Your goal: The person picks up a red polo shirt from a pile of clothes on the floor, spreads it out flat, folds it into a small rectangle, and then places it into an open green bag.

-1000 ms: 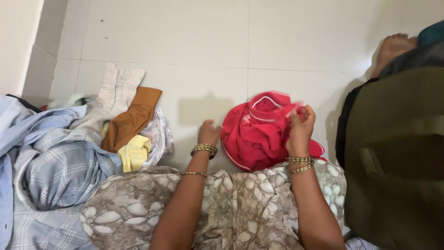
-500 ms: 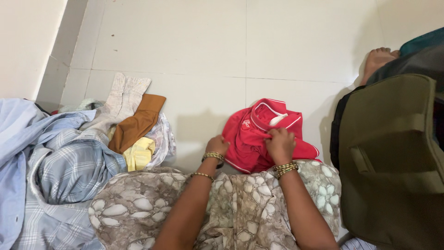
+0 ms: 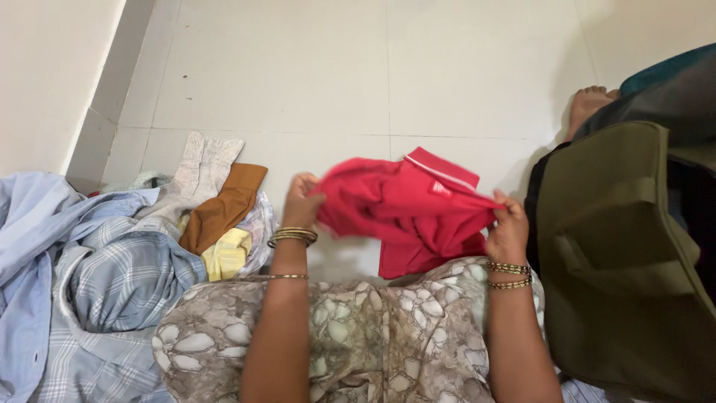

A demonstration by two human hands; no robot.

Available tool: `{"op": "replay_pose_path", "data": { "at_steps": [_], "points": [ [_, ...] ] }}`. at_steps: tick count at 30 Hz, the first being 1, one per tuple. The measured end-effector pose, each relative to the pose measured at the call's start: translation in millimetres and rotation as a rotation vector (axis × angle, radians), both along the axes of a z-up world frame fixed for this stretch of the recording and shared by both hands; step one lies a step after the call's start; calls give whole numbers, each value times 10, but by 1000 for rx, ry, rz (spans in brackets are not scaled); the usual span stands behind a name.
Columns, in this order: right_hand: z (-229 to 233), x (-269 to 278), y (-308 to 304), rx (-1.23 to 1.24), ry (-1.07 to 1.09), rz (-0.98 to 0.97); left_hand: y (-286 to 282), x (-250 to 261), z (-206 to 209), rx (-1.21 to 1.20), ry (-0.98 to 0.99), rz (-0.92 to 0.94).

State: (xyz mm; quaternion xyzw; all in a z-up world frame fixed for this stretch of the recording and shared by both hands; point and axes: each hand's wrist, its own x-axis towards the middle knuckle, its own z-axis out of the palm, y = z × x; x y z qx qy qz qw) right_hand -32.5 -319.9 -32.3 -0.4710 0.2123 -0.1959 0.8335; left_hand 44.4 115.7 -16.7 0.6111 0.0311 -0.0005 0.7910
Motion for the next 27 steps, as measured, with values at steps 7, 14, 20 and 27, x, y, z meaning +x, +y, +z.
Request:
{"op": "replay_pose_path", "data": {
  "at_steps": [7,14,20,27],
  "points": [
    [-367,-62,-209,38,435,-135,-336,-475,36,1555,746,-395],
    [-483,-71,-208,110,429,-129,-541,-306,-152,1379,201,-99],
    [-343,3,-73,372,317,-194,-691,-55,-696,1154,-98,-14],
    [-172,68,173,198,382,26,-853,-12,-573,1323,-43,-272]
  ]
}}
